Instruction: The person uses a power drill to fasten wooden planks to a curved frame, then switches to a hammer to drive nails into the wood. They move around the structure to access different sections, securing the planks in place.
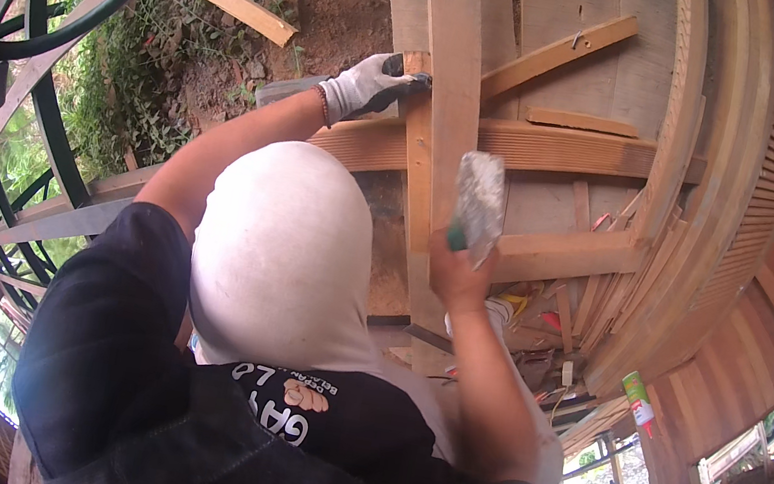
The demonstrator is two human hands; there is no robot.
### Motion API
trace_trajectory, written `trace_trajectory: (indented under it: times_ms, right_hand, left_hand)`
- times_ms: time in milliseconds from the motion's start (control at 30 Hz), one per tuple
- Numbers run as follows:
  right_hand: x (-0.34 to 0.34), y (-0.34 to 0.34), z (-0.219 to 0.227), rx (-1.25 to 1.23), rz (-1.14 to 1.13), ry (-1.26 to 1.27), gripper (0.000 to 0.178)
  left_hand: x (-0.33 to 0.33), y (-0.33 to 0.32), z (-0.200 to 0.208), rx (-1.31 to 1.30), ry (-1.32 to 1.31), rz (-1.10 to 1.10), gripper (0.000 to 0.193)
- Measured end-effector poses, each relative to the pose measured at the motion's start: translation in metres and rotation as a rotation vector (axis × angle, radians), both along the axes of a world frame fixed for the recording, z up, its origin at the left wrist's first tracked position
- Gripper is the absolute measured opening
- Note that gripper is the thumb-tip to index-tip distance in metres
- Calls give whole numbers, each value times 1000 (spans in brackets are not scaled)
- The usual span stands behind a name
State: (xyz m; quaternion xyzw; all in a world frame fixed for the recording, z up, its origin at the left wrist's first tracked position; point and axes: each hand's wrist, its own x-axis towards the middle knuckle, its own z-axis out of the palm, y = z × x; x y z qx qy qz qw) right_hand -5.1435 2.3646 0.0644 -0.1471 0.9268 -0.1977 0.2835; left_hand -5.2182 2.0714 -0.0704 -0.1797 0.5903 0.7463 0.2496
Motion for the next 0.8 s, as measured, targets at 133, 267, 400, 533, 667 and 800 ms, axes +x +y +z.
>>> trace_trajectory:
  times_ms: [133, 267, 400, 533, 667, 800]
  right_hand:
    - [48, -20, -30, -241, -372, -96, 28]
    - [74, -31, -48, -312, -610, -251, 22]
    - [93, -35, -53, -427, -669, -243, 19]
    - [105, -35, -46, -279, -633, -295, 26]
    - [100, -36, -41, -210, -579, -259, 31]
    - [88, -34, -42, -236, -639, -267, 27]
  left_hand:
    - [2, 5, -21, -44, -13, -30, 29]
    - [9, 19, -36, -107, 190, 120, 29]
    - [16, 22, -38, 72, -59, 178, 28]
    - [18, 22, -29, 252, -60, 174, 31]
    - [19, 18, -19, 184, -135, 95, 31]
    - [14, 10, -12, -10, -139, -53, 30]
